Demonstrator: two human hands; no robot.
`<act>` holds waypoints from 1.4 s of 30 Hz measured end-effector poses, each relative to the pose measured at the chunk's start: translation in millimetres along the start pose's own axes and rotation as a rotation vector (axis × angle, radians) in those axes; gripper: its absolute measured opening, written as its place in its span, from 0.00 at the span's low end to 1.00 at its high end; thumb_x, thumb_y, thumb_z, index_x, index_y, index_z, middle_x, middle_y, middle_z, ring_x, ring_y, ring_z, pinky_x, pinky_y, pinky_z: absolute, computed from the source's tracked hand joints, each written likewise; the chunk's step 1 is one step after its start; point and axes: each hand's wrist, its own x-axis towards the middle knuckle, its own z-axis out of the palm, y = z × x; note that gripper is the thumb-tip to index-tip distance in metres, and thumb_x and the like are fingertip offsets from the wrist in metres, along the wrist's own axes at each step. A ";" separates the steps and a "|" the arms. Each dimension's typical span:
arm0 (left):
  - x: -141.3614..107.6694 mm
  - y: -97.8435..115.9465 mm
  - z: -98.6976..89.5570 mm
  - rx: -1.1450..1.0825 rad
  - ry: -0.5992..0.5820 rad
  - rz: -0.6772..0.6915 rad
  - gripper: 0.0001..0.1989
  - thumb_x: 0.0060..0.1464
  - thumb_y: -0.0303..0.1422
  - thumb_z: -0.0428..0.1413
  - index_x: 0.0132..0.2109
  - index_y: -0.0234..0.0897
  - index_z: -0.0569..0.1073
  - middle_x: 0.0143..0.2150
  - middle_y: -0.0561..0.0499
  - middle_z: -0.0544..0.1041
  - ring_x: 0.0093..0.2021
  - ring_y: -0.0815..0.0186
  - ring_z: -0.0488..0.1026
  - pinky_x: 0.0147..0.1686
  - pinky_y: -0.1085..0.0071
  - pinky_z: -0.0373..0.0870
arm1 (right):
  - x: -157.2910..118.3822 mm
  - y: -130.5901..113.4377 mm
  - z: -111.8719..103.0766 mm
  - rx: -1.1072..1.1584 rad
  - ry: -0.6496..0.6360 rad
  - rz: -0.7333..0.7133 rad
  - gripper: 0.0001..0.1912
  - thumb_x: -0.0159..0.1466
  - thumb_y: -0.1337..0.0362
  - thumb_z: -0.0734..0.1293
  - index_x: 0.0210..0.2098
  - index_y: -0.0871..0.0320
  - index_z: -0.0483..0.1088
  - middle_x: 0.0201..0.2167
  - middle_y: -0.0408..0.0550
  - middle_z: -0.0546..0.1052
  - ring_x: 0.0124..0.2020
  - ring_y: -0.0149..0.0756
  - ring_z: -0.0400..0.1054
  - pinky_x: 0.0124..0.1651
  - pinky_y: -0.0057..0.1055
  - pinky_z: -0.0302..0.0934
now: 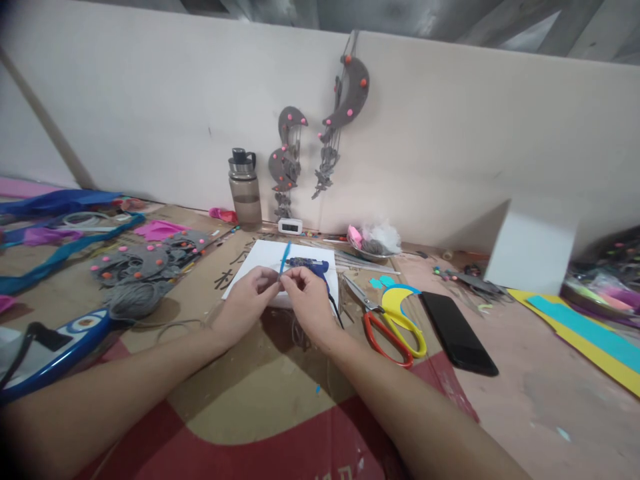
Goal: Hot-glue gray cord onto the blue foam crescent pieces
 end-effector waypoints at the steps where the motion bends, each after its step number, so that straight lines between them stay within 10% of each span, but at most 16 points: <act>1: -0.7 0.4 -0.2 0.029 -0.001 0.000 0.06 0.47 0.35 0.58 0.33 0.37 0.72 0.30 0.51 0.75 0.31 0.66 0.71 0.32 0.73 0.62 | -1.1 -0.8 0.8 -0.013 -0.003 -0.015 0.08 0.57 0.60 0.62 0.29 0.57 0.69 0.26 0.43 0.72 0.29 0.32 0.64 0.35 0.29 0.58; 15: -1.8 15.0 -1.0 -0.115 0.034 -0.179 0.06 0.50 0.32 0.55 0.28 0.37 0.67 0.15 0.59 0.65 0.12 0.75 0.56 0.15 0.77 0.51 | -2.8 -1.9 1.3 -0.074 0.087 -0.023 0.07 0.58 0.60 0.62 0.28 0.57 0.66 0.26 0.43 0.72 0.28 0.32 0.64 0.33 0.28 0.57; 37: 5.1 -7.1 -2.4 -0.555 -0.198 -0.343 0.09 0.50 0.35 0.57 0.35 0.33 0.68 0.33 0.47 0.74 0.30 0.70 0.72 0.19 0.80 0.60 | 4.0 10.5 -0.4 0.157 0.007 0.131 0.11 0.56 0.55 0.64 0.26 0.57 0.66 0.20 0.37 0.66 0.19 0.25 0.53 0.25 0.25 0.50; 42: 4.7 -6.6 -0.1 -0.363 -0.081 -0.292 0.14 0.49 0.36 0.57 0.41 0.37 0.63 0.30 0.51 0.74 0.25 0.69 0.72 0.17 0.78 0.60 | 1.8 6.7 -2.4 -0.057 0.126 0.045 0.11 0.57 0.57 0.63 0.25 0.58 0.67 0.22 0.39 0.67 0.25 0.28 0.57 0.30 0.26 0.53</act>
